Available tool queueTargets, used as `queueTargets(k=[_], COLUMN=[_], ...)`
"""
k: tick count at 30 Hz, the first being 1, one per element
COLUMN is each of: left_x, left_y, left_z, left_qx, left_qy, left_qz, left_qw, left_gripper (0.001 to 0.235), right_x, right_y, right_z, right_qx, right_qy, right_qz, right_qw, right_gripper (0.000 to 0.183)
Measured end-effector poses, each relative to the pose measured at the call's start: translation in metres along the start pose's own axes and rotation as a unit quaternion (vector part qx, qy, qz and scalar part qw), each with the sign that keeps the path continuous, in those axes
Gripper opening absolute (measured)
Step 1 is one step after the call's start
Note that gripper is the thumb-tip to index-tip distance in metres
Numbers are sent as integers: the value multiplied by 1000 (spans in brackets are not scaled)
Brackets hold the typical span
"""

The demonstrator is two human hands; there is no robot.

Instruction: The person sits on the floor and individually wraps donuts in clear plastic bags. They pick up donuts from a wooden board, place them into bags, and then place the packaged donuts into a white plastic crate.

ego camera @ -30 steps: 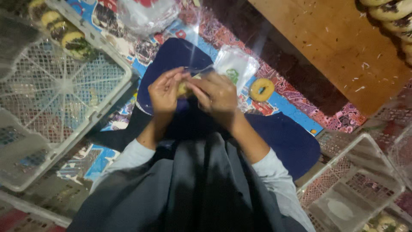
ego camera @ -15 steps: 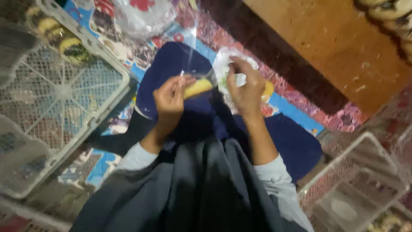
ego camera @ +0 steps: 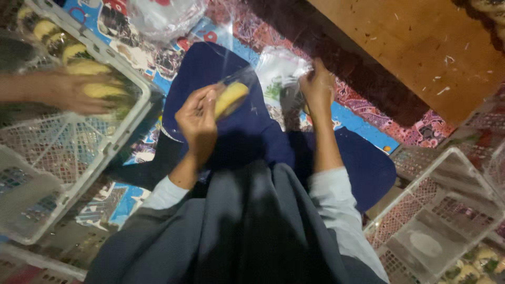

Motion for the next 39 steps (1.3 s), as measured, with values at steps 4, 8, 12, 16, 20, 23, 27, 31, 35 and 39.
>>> queueTargets(k=[4,8,12,16,20,23,27,31,35,39], left_x=[-18,0,27,14,16,3,10,3,4,19], left_y=[7,-8,-25,-29,-17,-26,-33,-38,12,121], left_z=[7,50,89,85,43,23,51,83,98,149], left_qx=[128,60,-97,-14,26,56,183,200,207,194], left_qy=[160,19,-226,-195,32,167,81,90,146,136], left_qz=[61,53,0,47,40,1,-49,-18,35,192], left_qw=[977,997,969,980,998,984,979,975,967,952], left_gripper=[21,34,48,30,16,20,30,28,12,13], right_x=[-66,-108,-102,-98,-72,-78,-81,-93,-55,-22], right_y=[64,130,128,95,58,60,103,171,202,157], right_z=[-27,-19,8,15,26,20,-3,-51,-115,-191], right_qx=[316,602,663,523,456,436,446,392,501,328], right_qy=[-116,-26,100,30,-144,-167,-64,-14,105,-10], right_qz=[128,322,405,245,-41,-100,23,77,82,-108], right_qw=[933,730,622,816,877,879,893,917,855,938], right_gripper=[59,69,51,41,22,27,35,22,30,38])
Point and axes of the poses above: each hand's wrist, its own x-axis towards the middle knuckle, its own y-axis out of the palm, z = x × y, the point moved 5 cm from there along x, towards the middle knuckle, and after that the axes turned 10 degrees about -z, right-handed, at the moved point
